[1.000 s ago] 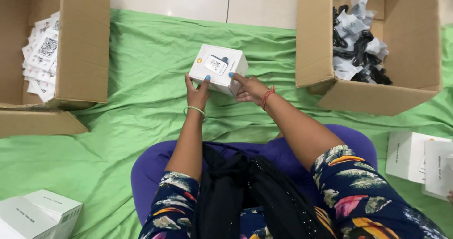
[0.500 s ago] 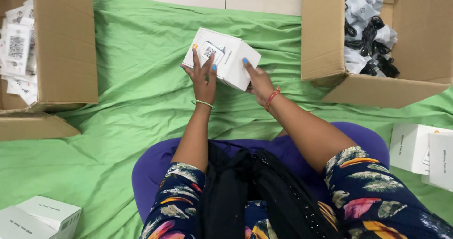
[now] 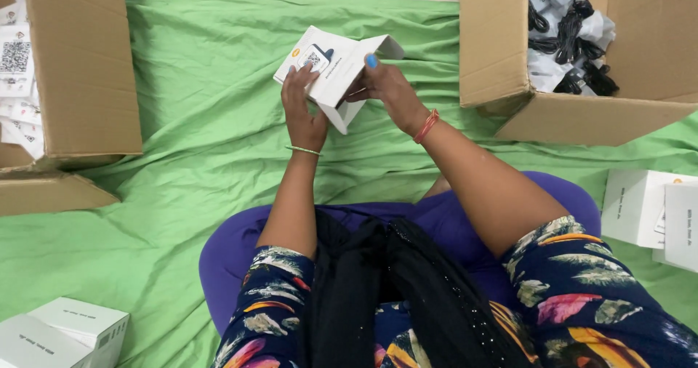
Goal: The person packs electronic components, specifically cables, into individual product boxes for distribution.
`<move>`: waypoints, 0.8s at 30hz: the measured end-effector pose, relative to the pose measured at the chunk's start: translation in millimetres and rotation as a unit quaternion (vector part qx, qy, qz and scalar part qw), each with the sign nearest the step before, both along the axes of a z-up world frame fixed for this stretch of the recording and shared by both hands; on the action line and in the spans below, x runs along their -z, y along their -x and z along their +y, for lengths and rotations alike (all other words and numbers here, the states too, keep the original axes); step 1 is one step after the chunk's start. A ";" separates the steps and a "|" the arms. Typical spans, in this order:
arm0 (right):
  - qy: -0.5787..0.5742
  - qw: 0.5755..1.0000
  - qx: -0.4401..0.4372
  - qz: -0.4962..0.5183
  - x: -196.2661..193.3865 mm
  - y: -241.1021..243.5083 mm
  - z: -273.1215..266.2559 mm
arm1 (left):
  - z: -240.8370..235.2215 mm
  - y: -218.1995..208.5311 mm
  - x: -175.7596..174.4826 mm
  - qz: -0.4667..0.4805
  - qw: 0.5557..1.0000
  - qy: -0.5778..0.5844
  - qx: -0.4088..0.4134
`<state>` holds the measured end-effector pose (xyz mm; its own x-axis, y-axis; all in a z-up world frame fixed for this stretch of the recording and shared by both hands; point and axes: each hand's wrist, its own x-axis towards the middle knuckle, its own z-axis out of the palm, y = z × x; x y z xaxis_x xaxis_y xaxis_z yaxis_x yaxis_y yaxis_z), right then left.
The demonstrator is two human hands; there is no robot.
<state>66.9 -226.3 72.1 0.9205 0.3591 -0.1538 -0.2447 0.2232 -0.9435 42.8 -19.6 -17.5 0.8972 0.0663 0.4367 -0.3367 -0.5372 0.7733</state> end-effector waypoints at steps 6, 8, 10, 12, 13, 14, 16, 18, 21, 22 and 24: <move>0.457 0.742 -0.190 -0.452 1.8 14.8 4.2 | 5.0 -2.1 -25.9 -0.020 1.000 0.024 0.005; 0.509 0.688 -0.203 -0.476 11.2 20.2 11.0 | 6.0 -4.5 -28.3 -0.032 0.999 0.037 0.011; 0.558 0.630 -0.214 -0.496 21.7 25.4 14.8 | 6.9 -5.9 -29.3 -0.043 0.998 0.050 0.017; 0.609 0.613 -0.285 -0.416 32.7 29.1 15.9 | 8.1 -7.1 -29.4 -0.017 0.988 0.151 0.022; 0.609 0.613 -0.286 -0.415 28.9 30.8 18.1 | 8.5 -8.3 -26.7 -0.016 0.988 0.151 0.022; 0.616 0.621 -0.314 -0.369 25.0 32.6 19.9 | 8.4 -9.5 -23.8 0.012 0.975 0.220 0.027; 0.622 0.626 -0.343 -0.322 25.3 35.3 21.3 | 8.8 -11.3 -21.1 0.040 0.956 0.289 0.031; 0.603 0.638 -0.304 -0.370 33.8 37.3 20.9 | 9.9 -12.6 -21.2 0.033 0.950 0.306 0.047; 0.562 0.653 -0.250 -0.442 28.3 38.6 22.6 | 14.0 -14.0 -26.6 0.012 0.971 0.235 0.046; 0.561 0.653 -0.252 -0.442 17.0 38.4 23.4 | 14.7 -14.0 -26.9 0.013 0.971 0.235 0.044; 0.552 0.664 -0.229 -0.450 -6.1 37.2 25.1 | 15.9 -14.9 -28.3 0.022 0.975 0.218 0.043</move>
